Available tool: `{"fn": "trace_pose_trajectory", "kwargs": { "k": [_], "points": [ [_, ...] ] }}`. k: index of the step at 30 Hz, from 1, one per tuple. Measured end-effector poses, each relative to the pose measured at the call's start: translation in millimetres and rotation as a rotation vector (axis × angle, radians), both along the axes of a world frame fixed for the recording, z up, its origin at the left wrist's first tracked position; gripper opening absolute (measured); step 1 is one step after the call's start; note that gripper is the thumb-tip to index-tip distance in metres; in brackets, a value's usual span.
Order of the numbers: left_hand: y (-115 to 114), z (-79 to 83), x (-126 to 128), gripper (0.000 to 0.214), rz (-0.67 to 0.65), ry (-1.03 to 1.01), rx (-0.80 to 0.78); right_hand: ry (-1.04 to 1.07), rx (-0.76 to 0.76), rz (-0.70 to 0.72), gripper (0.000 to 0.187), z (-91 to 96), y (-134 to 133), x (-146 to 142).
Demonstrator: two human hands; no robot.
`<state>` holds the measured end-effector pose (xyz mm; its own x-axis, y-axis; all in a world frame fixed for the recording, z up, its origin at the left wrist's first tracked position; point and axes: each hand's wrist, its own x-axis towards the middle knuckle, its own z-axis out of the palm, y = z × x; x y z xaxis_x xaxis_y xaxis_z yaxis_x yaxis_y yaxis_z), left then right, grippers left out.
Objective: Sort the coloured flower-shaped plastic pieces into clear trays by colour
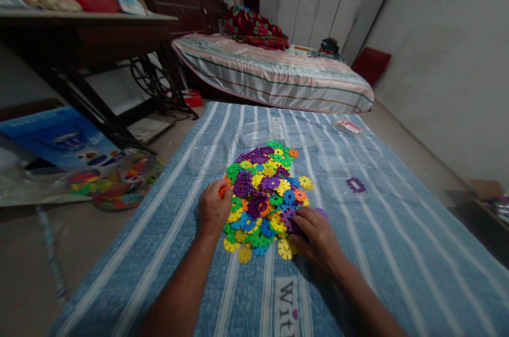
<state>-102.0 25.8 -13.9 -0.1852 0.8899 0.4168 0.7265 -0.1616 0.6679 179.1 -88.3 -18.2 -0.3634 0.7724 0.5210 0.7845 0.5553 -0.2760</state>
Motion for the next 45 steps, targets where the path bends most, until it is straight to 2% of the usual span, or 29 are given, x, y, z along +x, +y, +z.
{"fn": "trace_pose_trajectory", "kwargs": {
  "k": [8, 14, 17, 21, 26, 28, 31, 35, 39, 45],
  "points": [
    [0, 1.5, 1, 0.020, 0.009, -0.015, -0.010, 0.185, 0.001, -0.074, 0.023, 16.5, -7, -14],
    [-1, 1.9, 1, 0.020, 0.007, -0.018, -0.020, 0.326, -0.110, -0.146, 0.026, 29.5, -10, -16],
    [-1, 1.5, 1, 0.021, 0.011, -0.018, -0.023, 0.392, -0.102, -0.191, 0.026, 34.8, -8, -13],
    [-2, 1.7, 2, 0.020, 0.008, -0.018, -0.027, 0.410, 0.041, -0.313, 0.023, 44.5, 7, 13],
    [-1, 2.7, 2, 0.020, 0.008, -0.019, -0.031, 0.265, 0.396, -0.695, 0.029, 62.6, 32, 65],
    [-1, 3.1, 2, 0.020, 0.008, -0.020, -0.034, 0.206, 0.431, -0.715, 0.030, 63.7, 35, 70],
    [-1, 3.4, 2, 0.018, 0.004, -0.016, -0.032, 0.183, 0.328, -0.561, 0.021, 53.3, 28, 56],
    [0, 2.9, 2, 0.018, 0.008, -0.006, -0.019, 0.173, 0.060, -0.379, 0.021, 29.9, 15, 31],
    [1, 1.8, 1, 0.016, -0.003, -0.012, -0.011, 0.097, -0.136, -0.355, 0.023, 16.1, 8, 32],
    [3, -0.9, 1, 0.021, 0.006, -0.002, -0.027, 0.069, -0.294, -0.337, 0.023, 16.4, -1, 45]
  ]
}}
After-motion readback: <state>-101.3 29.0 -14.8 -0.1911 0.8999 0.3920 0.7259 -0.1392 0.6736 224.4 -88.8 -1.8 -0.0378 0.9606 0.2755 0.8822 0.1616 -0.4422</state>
